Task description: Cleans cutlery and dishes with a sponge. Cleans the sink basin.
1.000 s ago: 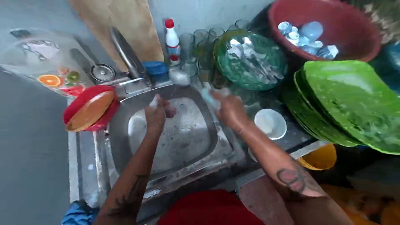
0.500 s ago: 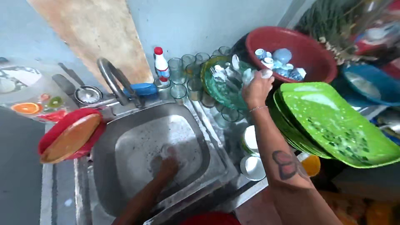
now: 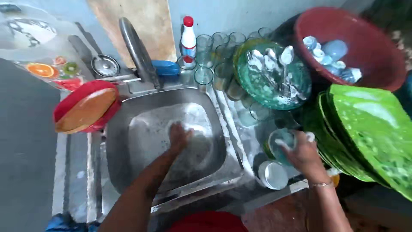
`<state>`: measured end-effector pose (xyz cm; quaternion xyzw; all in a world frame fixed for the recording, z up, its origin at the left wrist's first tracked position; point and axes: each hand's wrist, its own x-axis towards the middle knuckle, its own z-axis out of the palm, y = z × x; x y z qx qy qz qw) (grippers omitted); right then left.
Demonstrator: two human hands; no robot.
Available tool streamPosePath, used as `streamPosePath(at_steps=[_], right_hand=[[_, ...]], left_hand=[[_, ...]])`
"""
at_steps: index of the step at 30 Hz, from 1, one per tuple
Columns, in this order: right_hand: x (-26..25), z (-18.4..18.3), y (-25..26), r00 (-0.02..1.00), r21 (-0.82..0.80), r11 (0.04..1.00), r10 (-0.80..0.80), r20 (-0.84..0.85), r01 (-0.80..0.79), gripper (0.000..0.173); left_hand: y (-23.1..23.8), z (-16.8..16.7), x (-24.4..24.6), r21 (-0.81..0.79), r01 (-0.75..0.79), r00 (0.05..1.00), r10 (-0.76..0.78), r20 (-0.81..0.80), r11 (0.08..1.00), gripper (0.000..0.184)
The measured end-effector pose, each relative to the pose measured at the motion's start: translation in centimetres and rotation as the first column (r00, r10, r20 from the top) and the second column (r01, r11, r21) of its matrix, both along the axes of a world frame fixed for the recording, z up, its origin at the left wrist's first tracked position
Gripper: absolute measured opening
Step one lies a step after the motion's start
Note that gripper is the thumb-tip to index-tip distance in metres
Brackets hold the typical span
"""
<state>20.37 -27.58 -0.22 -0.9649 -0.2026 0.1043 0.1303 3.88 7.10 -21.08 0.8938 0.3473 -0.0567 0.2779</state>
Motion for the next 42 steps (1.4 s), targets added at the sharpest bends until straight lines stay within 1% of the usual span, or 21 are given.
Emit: streamPosePath(at_steps=[1,3,6,8,10,12,14,16,18,20,22,23,25,28,30,32,34,35,36,38,42], right_hand=[[0.1,-0.4,-0.4,0.999,-0.023,0.999,0.035,-0.034,-0.035,0.062],[0.2,-0.8,-0.9,0.989,-0.121,0.989,0.067,-0.130,-0.083,0.064],[1.0,-2.1,-0.9,0.973,-0.141,0.986,0.051,-0.226,-0.085,0.073],[1.3,-2.7,-0.6,0.980,-0.107,0.992,0.052,-0.191,-0.073,0.068],[1.5,-3.1,-0.6,0.990,-0.077,0.995,0.047,-0.131,-0.058,0.056],[1.5,-2.4,-0.1,0.996,-0.085,0.996,0.019,-0.082,-0.026,0.049],[1.3,-1.5,0.3,0.996,-0.155,0.988,0.014,-0.087,-0.028,0.055],[1.2,-1.1,0.5,0.987,-0.253,0.964,0.040,-0.155,-0.078,0.065],[1.4,-1.6,0.5,0.977,-0.284,0.952,0.054,-0.208,-0.114,0.070],[1.6,-2.3,0.2,0.983,-0.219,0.971,0.058,-0.172,-0.096,0.060],[1.6,-2.0,0.0,0.995,-0.118,0.991,0.055,-0.082,-0.064,0.049],[1.5,-1.6,0.0,0.998,-0.090,0.995,0.034,-0.060,-0.039,0.049],[1.4,-1.0,0.0,0.998,-0.121,0.992,0.013,-0.066,-0.021,0.058],[1.6,-1.7,-0.1,0.981,-0.247,0.963,0.068,-0.183,-0.113,0.070],[1.9,-2.7,-0.1,0.973,-0.230,0.961,0.107,-0.203,-0.154,0.072],[1.9,-3.0,-0.3,0.984,-0.200,0.970,0.109,-0.139,-0.136,0.061],[1.8,-2.4,-0.4,0.995,-0.163,0.984,0.063,-0.082,-0.076,0.051],[1.6,-1.9,-0.4,0.996,-0.170,0.985,0.026,-0.083,-0.040,0.056],[1.5,-1.5,-0.3,0.995,-0.189,0.982,-0.008,-0.100,-0.011,0.066],[1.3,-0.9,-0.3,0.987,-0.172,0.985,-0.029,-0.156,0.002,0.084],[2.3,-2.4,-1.4,0.957,-0.053,0.989,0.120,-0.264,-0.138,0.090]], left_hand=[[0.8,0.1,0.9,-0.034,-0.027,0.998,0.025,-0.057,0.999,0.090],[1.5,0.4,2.8,-0.097,-0.011,0.994,0.001,-0.108,0.995,0.085],[0.7,-0.3,5.9,-0.155,0.071,0.996,-0.079,-0.047,0.985,0.082],[-0.9,-1.4,7.0,-0.169,0.148,0.989,-0.144,0.031,0.974,0.088],[-3.0,-1.6,7.0,-0.201,0.229,0.973,-0.225,0.040,0.953,0.089],[-5.2,-1.5,5.4,-0.160,0.343,0.939,-0.335,0.074,0.926,0.079],[-6.5,-0.8,2.8,-0.130,0.466,0.885,-0.460,0.070,0.875,0.068],[-7.1,-0.1,-0.3,-0.201,0.540,0.839,-0.543,0.047,0.817,0.057],[-6.9,1.3,-3.2,-0.295,0.596,0.769,-0.636,-0.058,0.747,0.053],[-5.9,2.7,-5.6,-0.367,0.616,0.698,-0.699,-0.154,0.697,0.053],[-4.4,3.5,-7.5,-0.403,0.582,0.689,-0.691,-0.216,0.706,0.051],[-3.7,4.7,-8.2,-0.395,0.561,0.696,-0.673,-0.251,0.728,0.050],[-1.9,6.5,-9.4,-0.318,0.543,0.751,-0.619,-0.231,0.777,0.045],[2.3,4.8,-11.2,-0.186,0.513,0.824,-0.541,-0.169,0.838,0.037],[4.6,3.3,-12.5,-0.157,0.493,0.827,-0.517,-0.221,0.856,0.044],[5.3,3.0,-13.5,-0.155,0.500,0.805,-0.524,-0.278,0.852,0.052],[5.1,3.1,-14.0,-0.127,0.534,0.775,-0.544,-0.320,0.836,0.052],[4.9,2.9,-14.5,-0.112,0.536,0.777,-0.541,-0.320,0.837,0.049],[4.8,3.0,-15.1,-0.117,0.523,0.784,-0.530,-0.323,0.844,0.048],[4.4,4.7,-15.5,-0.227,0.464,0.738,-0.515,-0.436,0.856,0.049],[3.2,7.5,-15.5,-0.374,0.434,0.576,-0.572,-0.584,0.820,0.040]])
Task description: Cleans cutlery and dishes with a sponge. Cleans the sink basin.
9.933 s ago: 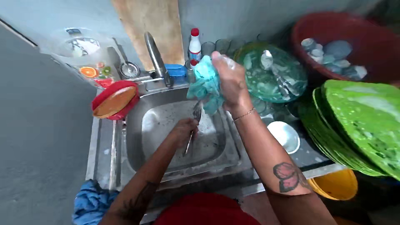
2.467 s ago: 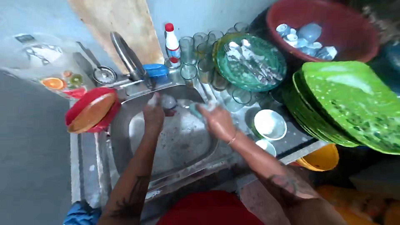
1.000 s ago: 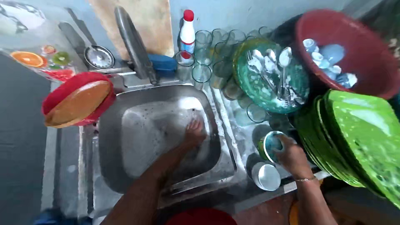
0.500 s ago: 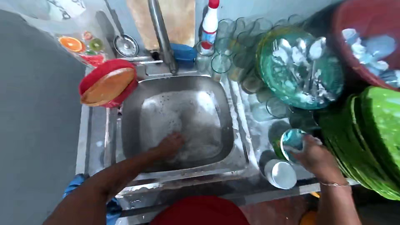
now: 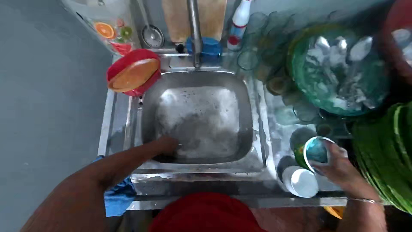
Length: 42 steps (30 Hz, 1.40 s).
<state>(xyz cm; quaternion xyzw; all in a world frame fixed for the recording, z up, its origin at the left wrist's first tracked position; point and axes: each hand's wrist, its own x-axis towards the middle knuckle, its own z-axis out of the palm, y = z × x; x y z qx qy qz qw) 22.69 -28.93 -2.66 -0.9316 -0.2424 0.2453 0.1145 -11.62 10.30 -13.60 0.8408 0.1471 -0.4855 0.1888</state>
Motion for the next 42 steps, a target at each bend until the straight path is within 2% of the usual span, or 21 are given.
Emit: streamPosePath(at_steps=[1,3,5,7,10,13,16,19,21,22,24,26,28,30,31,32,34,36,37,40,42], right_hand=[[0.1,-0.6,0.0,0.999,0.004,0.999,0.037,0.004,-0.037,0.086],[0.0,-1.1,-0.1,0.991,0.003,0.997,0.082,0.108,-0.083,0.064],[0.0,-0.3,0.0,0.982,0.003,0.998,0.055,0.178,-0.056,0.046],[0.0,0.8,0.2,0.987,-0.005,1.000,-0.021,0.158,0.022,0.049],[0.3,1.0,-0.1,0.998,-0.025,1.000,0.002,0.056,-0.001,0.073],[0.0,0.0,-0.3,0.997,0.032,0.998,0.061,0.051,-0.063,0.080],[-0.6,-0.8,-0.2,0.990,0.046,0.995,0.084,0.115,-0.090,0.062],[-0.9,-1.0,-0.2,0.981,0.053,0.998,0.034,0.194,-0.045,0.042],[-1.0,0.4,-0.3,0.968,0.160,0.987,-0.041,0.247,0.001,0.037],[-1.2,1.6,0.0,0.962,0.264,0.964,-0.107,0.250,0.038,0.036],[-2.3,4.2,1.4,0.956,0.468,0.874,-0.236,0.175,0.130,0.036],[-4.2,6.3,4.0,0.956,0.597,0.764,-0.294,-0.017,0.246,0.036],[-5.6,7.0,7.2,0.930,0.677,0.639,-0.263,-0.256,0.366,0.038],[-6.0,6.8,10.4,0.894,0.719,0.541,-0.171,-0.414,0.436,0.035],[-6.1,6.6,11.9,0.887,0.722,0.535,-0.126,-0.445,0.438,0.035],[-6.2,6.5,13.1,0.896,0.713,0.571,-0.095,-0.434,0.406,0.039],[-6.8,6.7,14.8,0.944,0.677,0.690,-0.028,-0.329,0.256,0.046],[-7.4,7.0,15.8,0.974,0.623,0.781,0.100,-0.205,0.051,0.044],[-7.6,7.2,16.1,0.974,0.604,0.795,0.179,-0.136,-0.062,0.043],[-7.3,6.8,16.2,0.949,0.623,0.732,0.311,0.054,-0.275,0.041],[-6.9,7.3,15.9,0.954,0.684,0.670,0.260,0.147,-0.288,0.038]], left_hand=[[-0.2,0.6,0.2,0.004,0.034,0.999,-0.034,-0.036,0.999,0.038],[-0.6,2.0,1.0,0.004,0.112,0.990,-0.111,-0.092,0.994,0.036],[-0.4,2.4,1.9,-0.012,0.164,0.982,-0.164,-0.095,0.986,0.034],[0.0,2.4,3.0,-0.043,0.124,0.988,-0.128,-0.089,0.991,0.035],[0.7,2.1,4.6,-0.194,-0.152,0.988,0.152,-0.012,0.969,0.039],[0.8,2.5,5.7,-0.395,-0.358,0.903,0.421,0.083,0.846,0.036],[-0.5,4.5,7.3,-0.613,-0.459,0.751,0.650,0.118,0.643,0.030],[-2.1,5.8,9.3,-0.684,-0.510,0.632,0.767,0.113,0.521,0.023],[-3.4,6.6,10.0,-0.747,-0.499,0.566,0.818,0.104,0.440,0.026],[-4.0,7.2,10.3,-0.755,-0.488,0.562,0.819,0.111,0.437,0.030],[-5.7,8.8,10.9,-0.713,-0.479,0.580,0.794,0.181,0.512,0.038],[-7.3,9.5,11.3,-0.667,-0.386,0.599,0.723,0.345,0.637,0.037],[-8.8,10.2,11.9,-0.591,-0.280,0.596,0.619,0.512,0.757,0.035],[-10.2,11.2,12.3,-0.490,-0.217,0.613,0.508,0.605,0.844,0.039],[-10.8,11.3,12.4,-0.429,-0.197,0.614,0.452,0.647,0.882,0.041],[-11.2,11.5,12.3,-0.367,-0.176,0.624,0.391,0.676,0.914,0.042],[-11.4,11.7,12.1,-0.329,-0.159,0.609,0.355,0.709,0.931,0.041],[-11.0,12.2,12.2,-0.441,-0.212,0.596,0.473,0.649,0.872,0.034],[-10.6,12.4,12.3,-0.529,-0.258,0.586,0.567,0.579,0.808,0.029],[-9.9,12.8,12.2,-0.777,-0.382,0.490,0.822,0.290,0.501,0.010],[-9.8,12.8,11.9,-0.846,-0.417,0.413,0.899,0.149,0.332,0.013]])
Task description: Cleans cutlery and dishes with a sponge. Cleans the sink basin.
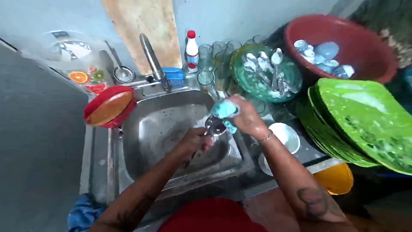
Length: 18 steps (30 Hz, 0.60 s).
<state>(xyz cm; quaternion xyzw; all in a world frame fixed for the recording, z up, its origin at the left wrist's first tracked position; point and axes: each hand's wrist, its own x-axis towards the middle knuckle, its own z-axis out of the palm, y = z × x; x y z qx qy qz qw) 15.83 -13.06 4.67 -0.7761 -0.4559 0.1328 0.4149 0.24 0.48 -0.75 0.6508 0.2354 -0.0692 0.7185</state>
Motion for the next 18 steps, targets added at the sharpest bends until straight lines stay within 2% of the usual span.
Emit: streamPosePath(at_steps=[2,4,5,7,8,10,12,14,16,18], right_hand=[[0.3,1.7,-0.2,0.994,0.116,0.987,-0.105,-0.038,0.109,0.039],[0.0,2.9,0.1,0.974,0.215,0.953,-0.190,-0.124,0.213,0.043],[-0.4,2.9,0.4,0.970,0.266,0.936,-0.201,-0.133,0.230,0.044],[-2.0,1.8,0.9,0.985,0.308,0.936,-0.172,-0.028,0.172,0.047],[-2.9,0.7,1.0,0.990,0.272,0.957,-0.121,0.067,0.099,0.051],[-4.1,-2.2,1.4,0.956,0.087,0.995,0.031,0.291,-0.059,0.056],[-4.4,-4.6,2.1,0.906,-0.039,0.991,0.130,0.403,-0.125,0.054],[-3.9,-5.4,3.0,0.886,-0.057,0.993,0.119,0.448,-0.105,0.048],[-3.5,-5.8,3.7,0.890,-0.033,0.998,0.060,0.453,-0.050,0.043],[-3.1,-5.9,4.2,0.893,-0.020,1.000,0.013,0.449,-0.005,0.040]], left_hand=[[0.1,0.0,-0.1,-0.095,-0.064,0.998,0.063,-0.018,0.993,0.015],[0.0,-0.1,-0.1,-0.113,-0.081,0.995,0.074,-0.067,0.990,0.016],[-0.1,-0.3,-0.1,-0.099,-0.081,0.994,0.073,-0.079,0.992,0.016],[-0.4,-0.5,0.1,-0.099,-0.100,0.993,0.093,-0.067,0.990,0.016],[-0.5,-0.5,0.1,-0.132,-0.118,0.993,0.114,-0.039,0.984,0.015],[-0.6,-0.5,-0.2,-0.251,-0.160,0.980,0.184,0.072,0.955,0.011],[-0.6,0.1,-0.7,-0.321,-0.127,0.978,0.172,0.117,0.938,0.015],[-0.9,1.1,-0.8,-0.268,-0.074,0.995,0.089,0.042,0.961,0.013],[-1.4,1.4,-1.0,-0.223,-0.090,0.996,0.086,-0.027,0.971,0.013],[-2.0,1.7,-1.1,-0.091,-0.104,0.994,0.100,-0.051,0.990,0.014]])
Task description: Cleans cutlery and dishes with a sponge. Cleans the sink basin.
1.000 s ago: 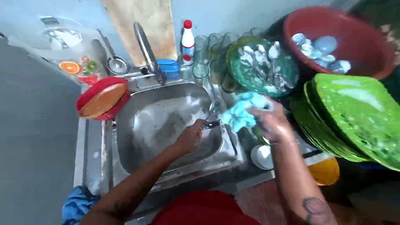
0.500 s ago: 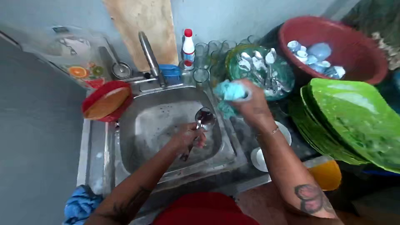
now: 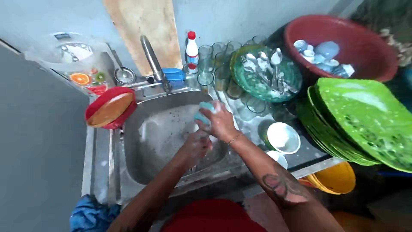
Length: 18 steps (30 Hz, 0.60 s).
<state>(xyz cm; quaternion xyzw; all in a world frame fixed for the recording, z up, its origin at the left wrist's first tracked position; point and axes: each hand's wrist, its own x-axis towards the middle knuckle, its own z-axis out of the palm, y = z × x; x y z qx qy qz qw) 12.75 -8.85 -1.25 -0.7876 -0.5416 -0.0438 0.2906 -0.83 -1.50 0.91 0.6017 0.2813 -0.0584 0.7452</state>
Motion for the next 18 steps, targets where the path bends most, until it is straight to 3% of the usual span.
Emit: streamPosePath(at_steps=[2,4,7,9,11,13,18], right_hand=[[0.8,-0.4,0.5,0.998,0.033,0.999,-0.041,0.043,0.040,0.037],[2.2,-0.6,1.3,0.989,0.129,0.984,-0.132,0.071,0.122,0.034],[3.7,2.1,1.7,0.949,0.167,0.937,-0.288,-0.131,0.308,0.036],[2.5,3.5,1.6,0.935,0.208,0.918,-0.299,-0.192,0.337,0.040],[0.9,2.9,1.4,0.972,0.232,0.945,-0.207,-0.115,0.229,0.039],[-0.3,1.2,1.0,0.995,0.127,0.988,-0.080,-0.059,0.087,0.038],[-1.6,-1.3,0.0,0.948,0.068,0.985,0.168,-0.270,-0.156,0.040]], left_hand=[[-0.5,-0.3,-0.2,0.111,0.008,1.000,-0.008,0.003,0.994,0.026],[-0.7,-0.7,-0.6,0.123,-0.007,1.000,0.006,0.013,0.992,0.030],[-0.2,-0.9,-1.2,0.031,-0.049,0.998,0.048,0.036,0.998,0.030],[0.1,-0.8,-1.0,-0.027,-0.080,0.997,0.080,0.013,0.996,0.025],[0.4,-0.5,-0.7,-0.044,-0.110,0.994,0.111,0.013,0.993,0.021],[0.4,-0.1,-0.6,-0.061,-0.167,0.985,0.169,0.029,0.984,0.019],[1.1,0.1,-0.7,-0.023,-0.277,0.960,0.278,0.022,0.961,0.011]])
